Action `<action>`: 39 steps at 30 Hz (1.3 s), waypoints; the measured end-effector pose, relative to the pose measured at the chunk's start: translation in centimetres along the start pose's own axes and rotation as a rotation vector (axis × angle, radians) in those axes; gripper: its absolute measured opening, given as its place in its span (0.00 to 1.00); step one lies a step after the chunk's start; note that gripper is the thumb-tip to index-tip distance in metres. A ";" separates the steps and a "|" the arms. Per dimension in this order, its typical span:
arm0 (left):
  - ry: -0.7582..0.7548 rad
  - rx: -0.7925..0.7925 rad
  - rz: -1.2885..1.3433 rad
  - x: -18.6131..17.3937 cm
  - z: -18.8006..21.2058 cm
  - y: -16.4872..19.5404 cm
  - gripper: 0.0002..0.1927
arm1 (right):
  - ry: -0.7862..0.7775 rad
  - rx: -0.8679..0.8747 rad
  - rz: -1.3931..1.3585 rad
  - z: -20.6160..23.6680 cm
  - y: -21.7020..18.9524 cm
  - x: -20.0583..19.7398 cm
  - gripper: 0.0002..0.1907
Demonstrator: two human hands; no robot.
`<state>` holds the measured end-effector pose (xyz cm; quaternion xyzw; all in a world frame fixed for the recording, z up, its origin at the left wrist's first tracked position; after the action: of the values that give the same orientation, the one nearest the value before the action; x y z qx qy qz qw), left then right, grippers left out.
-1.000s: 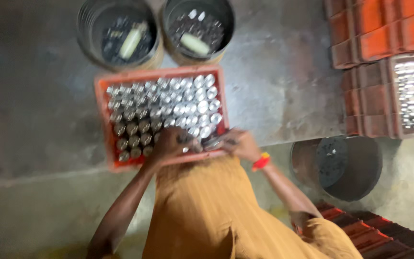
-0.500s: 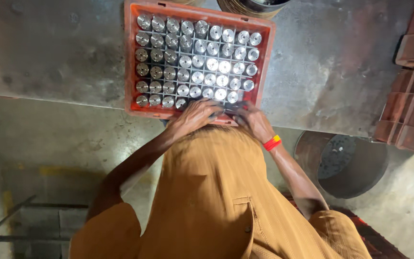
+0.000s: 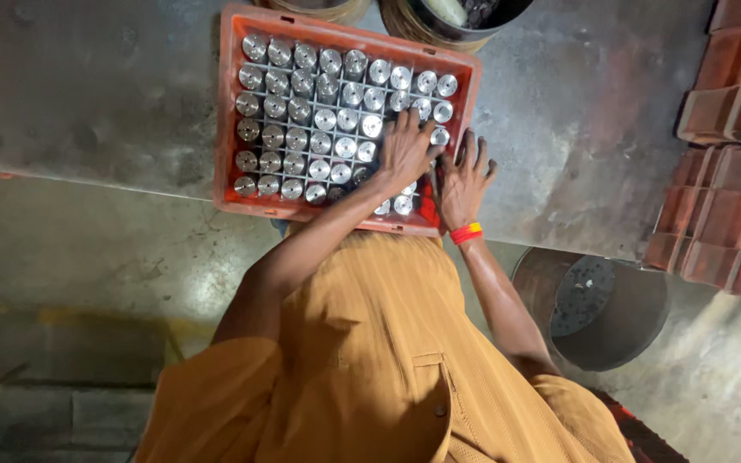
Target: The person fills a red plastic tray with small metal molds using dark granular material from nearby buckets. They use a cylindrical tool to press the material into each mold and occasionally adjust the tray's position.
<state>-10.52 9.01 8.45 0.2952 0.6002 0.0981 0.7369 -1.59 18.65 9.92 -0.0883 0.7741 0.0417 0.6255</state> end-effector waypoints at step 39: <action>0.212 0.018 0.633 -9.9 1.6 -8.1 0.10 | 0.019 0.050 -0.234 -5.2 -0.1 -3.5 0.31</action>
<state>-13.25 -2.96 12.31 0.4616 0.5530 0.3470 0.6006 -5.91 17.94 14.42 -0.1629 0.7650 -0.0519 0.6209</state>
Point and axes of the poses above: each hand's wrist, its own z-axis away from the middle knuckle, its own x-axis out of the palm, y = z × x, the point moved 8 cm from there along -z, towards the middle knuckle, and after that the axes turned 12 degrees about -x, right-handed, at the moved point
